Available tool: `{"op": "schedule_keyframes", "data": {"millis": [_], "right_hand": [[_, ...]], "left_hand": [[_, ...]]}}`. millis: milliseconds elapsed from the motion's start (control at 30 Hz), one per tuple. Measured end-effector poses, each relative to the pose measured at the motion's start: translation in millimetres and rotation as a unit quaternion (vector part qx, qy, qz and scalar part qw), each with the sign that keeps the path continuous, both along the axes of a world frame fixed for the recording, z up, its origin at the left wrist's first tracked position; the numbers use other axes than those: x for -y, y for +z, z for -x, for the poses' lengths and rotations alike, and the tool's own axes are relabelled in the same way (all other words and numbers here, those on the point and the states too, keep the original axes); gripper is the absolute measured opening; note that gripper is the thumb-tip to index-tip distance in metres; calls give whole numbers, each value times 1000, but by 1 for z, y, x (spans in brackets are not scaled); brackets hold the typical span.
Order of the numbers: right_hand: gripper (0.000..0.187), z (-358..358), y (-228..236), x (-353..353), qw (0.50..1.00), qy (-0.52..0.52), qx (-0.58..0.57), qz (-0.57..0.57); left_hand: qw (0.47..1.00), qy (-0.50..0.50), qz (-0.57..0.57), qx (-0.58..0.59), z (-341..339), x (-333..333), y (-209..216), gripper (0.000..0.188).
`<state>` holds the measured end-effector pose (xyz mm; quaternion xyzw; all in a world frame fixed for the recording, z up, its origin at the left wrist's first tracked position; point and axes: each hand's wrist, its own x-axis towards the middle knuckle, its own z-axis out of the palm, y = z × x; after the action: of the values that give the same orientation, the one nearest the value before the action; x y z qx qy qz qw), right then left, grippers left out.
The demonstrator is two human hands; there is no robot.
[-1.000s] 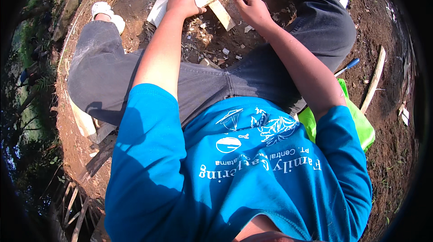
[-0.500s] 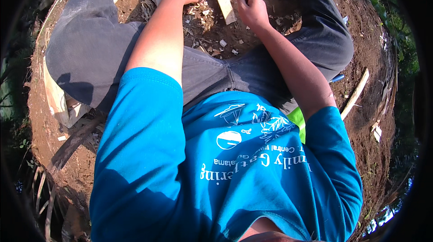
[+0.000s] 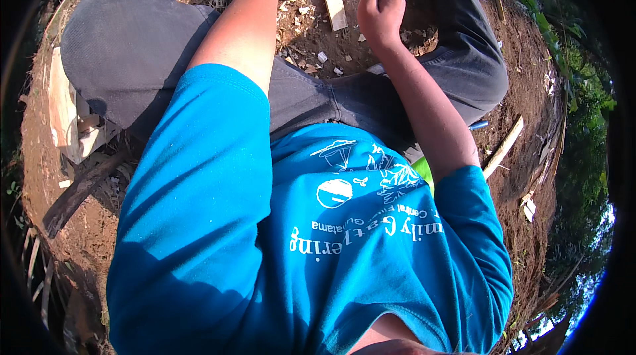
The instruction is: The person aligns and hammers wooden boards together while sitting on the ground.
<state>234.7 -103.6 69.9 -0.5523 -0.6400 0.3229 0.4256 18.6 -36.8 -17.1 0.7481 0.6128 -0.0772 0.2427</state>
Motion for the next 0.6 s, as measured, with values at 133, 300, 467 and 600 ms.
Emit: {"op": "schedule_keyframes", "data": {"millis": [133, 300, 467, 600], "right_hand": [[34, -14, -47, 3, 952, 23, 250, 177], [37, 0, -5, 5, 988, -10, 83, 132], [39, 1, -31, 0, 970, 13, 159, 181], [41, -24, -47, 12, 961, 15, 187, 204]], "left_hand": [[999, -3, 1, -34, -2, -10, -1, 110], [998, -6, 47, -32, -8, -8, 23, 106], [996, 29, 70, -38, 12, -15, -17, 103], [998, -20, -2, -66, -20, -3, -9, 106]]}}
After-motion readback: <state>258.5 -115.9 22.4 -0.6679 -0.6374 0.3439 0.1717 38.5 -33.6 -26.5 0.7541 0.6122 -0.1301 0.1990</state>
